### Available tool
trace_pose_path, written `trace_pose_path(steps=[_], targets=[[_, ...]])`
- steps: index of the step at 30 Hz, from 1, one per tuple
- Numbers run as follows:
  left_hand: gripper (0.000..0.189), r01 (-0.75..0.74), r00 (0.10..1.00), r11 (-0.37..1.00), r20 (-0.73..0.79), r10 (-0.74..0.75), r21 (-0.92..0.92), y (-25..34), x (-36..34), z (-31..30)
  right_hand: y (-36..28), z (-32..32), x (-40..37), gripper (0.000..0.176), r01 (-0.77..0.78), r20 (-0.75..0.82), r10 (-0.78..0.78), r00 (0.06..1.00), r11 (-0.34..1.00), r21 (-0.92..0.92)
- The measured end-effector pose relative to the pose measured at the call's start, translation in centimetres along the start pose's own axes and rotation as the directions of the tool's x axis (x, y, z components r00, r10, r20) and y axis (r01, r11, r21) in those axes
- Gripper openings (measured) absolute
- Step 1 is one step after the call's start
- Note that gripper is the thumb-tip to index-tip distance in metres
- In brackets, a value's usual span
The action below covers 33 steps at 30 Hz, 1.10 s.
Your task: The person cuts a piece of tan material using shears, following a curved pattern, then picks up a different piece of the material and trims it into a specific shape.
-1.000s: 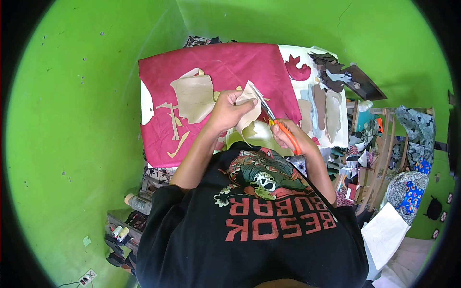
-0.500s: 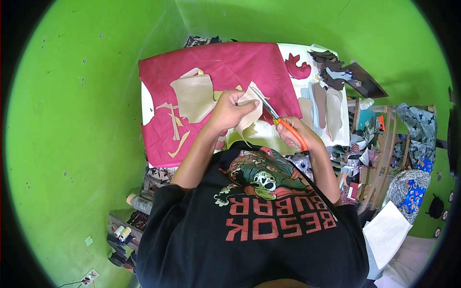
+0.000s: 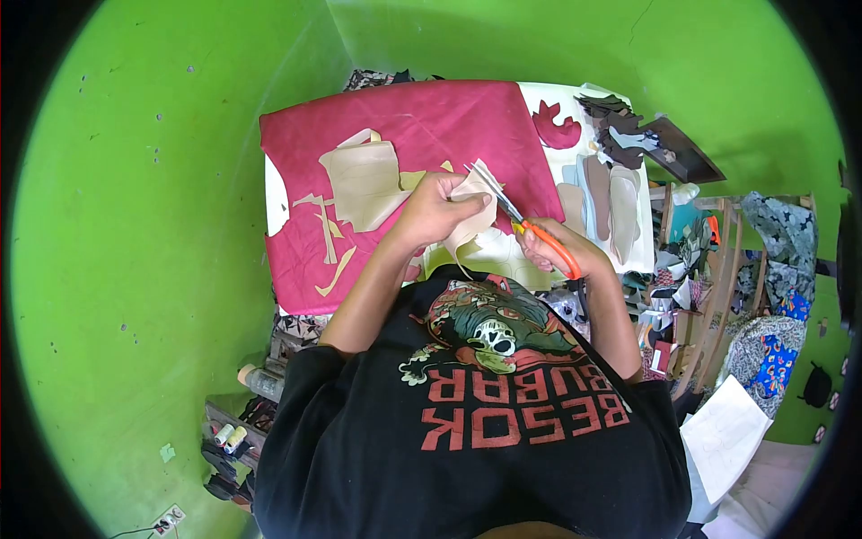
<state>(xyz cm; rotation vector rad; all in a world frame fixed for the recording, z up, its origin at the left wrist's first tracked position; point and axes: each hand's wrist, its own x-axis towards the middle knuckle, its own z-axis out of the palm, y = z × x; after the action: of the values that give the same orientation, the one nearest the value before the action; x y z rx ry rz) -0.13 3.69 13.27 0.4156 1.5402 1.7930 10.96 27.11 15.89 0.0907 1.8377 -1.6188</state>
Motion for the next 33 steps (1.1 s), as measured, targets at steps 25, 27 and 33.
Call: trace_pose_path(steps=[25,27,33], targets=[[0.017,0.038,0.999,0.997,0.004,-0.039,0.063,-0.4,-0.1,0.4,0.3,-0.2,-0.6,0.054,-0.030,-0.092,0.017,0.996,0.989,-0.147],[0.016,0.063,0.998,0.997,-0.009,-0.063,0.042,-0.2,-0.2,0.7,-0.2,-0.2,-0.9,0.053,-0.057,-0.093,0.047,0.995,0.993,-0.100],[0.017,-0.011,0.997,0.999,-0.083,0.007,-0.040,-1.0,0.3,0.6,0.2,0.2,-1.0,0.052,-0.001,-0.122,-0.001,0.992,1.000,-0.014]])
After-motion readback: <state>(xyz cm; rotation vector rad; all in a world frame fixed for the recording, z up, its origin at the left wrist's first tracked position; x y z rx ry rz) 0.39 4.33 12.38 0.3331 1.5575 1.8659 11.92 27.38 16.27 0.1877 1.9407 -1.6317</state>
